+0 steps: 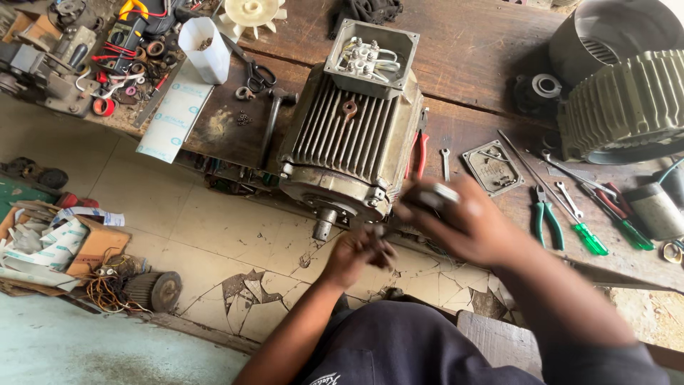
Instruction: The person assembles an electric motor on a workbench by inserting bolts and tightening them with a wrench. They also use a screwdriver to adjust a component on the motor shaft.
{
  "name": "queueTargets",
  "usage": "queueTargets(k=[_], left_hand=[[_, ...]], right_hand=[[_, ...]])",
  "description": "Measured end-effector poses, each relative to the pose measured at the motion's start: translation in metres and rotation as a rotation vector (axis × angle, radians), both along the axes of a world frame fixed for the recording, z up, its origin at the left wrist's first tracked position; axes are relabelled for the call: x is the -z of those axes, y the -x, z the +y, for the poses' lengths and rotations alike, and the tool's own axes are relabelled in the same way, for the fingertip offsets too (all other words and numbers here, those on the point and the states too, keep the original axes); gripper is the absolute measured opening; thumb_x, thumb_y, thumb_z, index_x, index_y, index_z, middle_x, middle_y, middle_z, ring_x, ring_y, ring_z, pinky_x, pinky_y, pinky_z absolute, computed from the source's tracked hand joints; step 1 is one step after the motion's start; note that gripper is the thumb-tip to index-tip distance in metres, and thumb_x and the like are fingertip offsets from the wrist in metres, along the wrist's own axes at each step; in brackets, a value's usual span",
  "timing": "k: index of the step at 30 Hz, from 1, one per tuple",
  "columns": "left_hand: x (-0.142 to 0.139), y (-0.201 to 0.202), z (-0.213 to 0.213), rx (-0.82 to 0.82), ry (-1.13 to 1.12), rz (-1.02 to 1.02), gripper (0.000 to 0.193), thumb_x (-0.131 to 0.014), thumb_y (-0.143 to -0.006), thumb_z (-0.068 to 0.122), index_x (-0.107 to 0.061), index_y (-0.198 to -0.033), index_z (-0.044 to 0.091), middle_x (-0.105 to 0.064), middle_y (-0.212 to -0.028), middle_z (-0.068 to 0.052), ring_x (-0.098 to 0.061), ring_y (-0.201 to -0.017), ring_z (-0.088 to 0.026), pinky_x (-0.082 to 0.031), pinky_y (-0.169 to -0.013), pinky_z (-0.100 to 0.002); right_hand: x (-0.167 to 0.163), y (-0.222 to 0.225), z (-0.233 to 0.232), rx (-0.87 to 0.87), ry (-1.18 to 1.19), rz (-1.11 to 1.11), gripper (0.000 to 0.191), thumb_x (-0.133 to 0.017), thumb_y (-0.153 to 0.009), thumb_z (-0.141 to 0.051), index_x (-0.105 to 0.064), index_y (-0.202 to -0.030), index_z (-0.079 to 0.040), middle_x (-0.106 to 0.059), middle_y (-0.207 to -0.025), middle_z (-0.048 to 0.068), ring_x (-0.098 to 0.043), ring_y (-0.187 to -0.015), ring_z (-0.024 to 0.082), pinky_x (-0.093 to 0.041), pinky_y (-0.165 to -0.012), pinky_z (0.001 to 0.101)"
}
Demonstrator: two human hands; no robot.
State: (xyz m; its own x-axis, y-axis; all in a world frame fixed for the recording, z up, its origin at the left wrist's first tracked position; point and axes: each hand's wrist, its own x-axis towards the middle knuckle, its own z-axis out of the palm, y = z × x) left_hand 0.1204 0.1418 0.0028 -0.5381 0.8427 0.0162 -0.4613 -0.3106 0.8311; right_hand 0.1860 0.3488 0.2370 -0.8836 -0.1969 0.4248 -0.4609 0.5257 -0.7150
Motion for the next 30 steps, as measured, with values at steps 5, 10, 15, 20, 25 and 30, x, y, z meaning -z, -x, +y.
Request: queueTargets(k=[5,10,15,20,25,30], left_hand=[[0.010,0.010,0.014,-0.326,0.111,0.038,0.024,-0.064,-0.103,0.027,-0.064,-0.113,0.005,-0.073,-0.088,-0.010,-0.074,-0.071,-0.018,-0.060,-0.062,-0.029],[0.014,0.012,0.024,-0.431,0.124,0.075,0.025,-0.064,-0.105,0.025,-0.066,-0.108,0.001,-0.073,-0.087,-0.011,-0.075,-0.071,-0.018,-0.059,-0.062,-0.028],[0.021,0.010,0.032,-0.390,0.105,0.037,0.025,-0.060,-0.105,0.026,-0.069,-0.106,0.002,-0.074,-0.084,-0.010,-0.074,-0.069,-0.018,-0.058,-0.061,-0.028],[0.020,0.010,0.036,-0.421,0.146,-0.051,0.027,-0.061,-0.104,0.028,-0.071,-0.101,0.003,-0.073,-0.079,-0.009,-0.069,-0.062,-0.015,-0.055,-0.058,-0.028],[0.009,0.011,0.032,-0.410,0.250,-0.066,0.033,-0.066,-0.104,0.033,-0.070,-0.085,0.006,-0.071,-0.075,-0.006,-0.063,-0.056,-0.012,-0.049,-0.054,-0.026],[0.001,0.014,0.031,-0.423,0.277,-0.128,0.027,-0.069,-0.099,0.032,-0.070,-0.086,0.009,-0.071,-0.074,-0.005,-0.062,-0.056,-0.011,-0.049,-0.053,-0.027]], right_hand=[[-0.019,0.094,-0.034,-0.035,-0.372,0.031,0.025,-0.067,-0.099,-0.026,-0.069,-0.096,-0.001,-0.060,-0.058,0.013,-0.060,-0.049,0.031,-0.046,-0.049,0.0468],[-0.018,0.131,-0.056,-0.070,-0.458,-0.046,0.037,-0.066,-0.098,-0.034,-0.065,-0.083,-0.001,-0.062,-0.061,0.016,-0.063,-0.057,0.037,-0.050,-0.054,0.0499],[-0.016,0.144,-0.071,-0.012,-0.600,-0.247,0.033,-0.063,-0.096,-0.036,-0.068,-0.086,-0.004,-0.068,-0.067,0.015,-0.069,-0.061,0.036,-0.056,-0.059,0.0484],[-0.023,0.164,-0.108,-0.014,-0.760,-0.448,0.027,-0.064,-0.091,-0.037,-0.072,-0.100,-0.013,-0.072,-0.083,0.013,-0.073,-0.075,0.030,-0.060,-0.067,0.0449],[-0.022,0.164,-0.131,-0.093,-0.793,-0.409,0.026,-0.066,-0.087,-0.029,-0.074,-0.106,-0.013,-0.074,-0.093,0.010,-0.074,-0.087,0.027,-0.061,-0.071,0.0436],[-0.008,0.160,-0.124,-0.071,-0.664,-0.300,0.034,-0.069,-0.082,-0.025,-0.071,-0.114,-0.015,-0.072,-0.100,0.009,-0.072,-0.091,0.030,-0.060,-0.072,0.0454]])
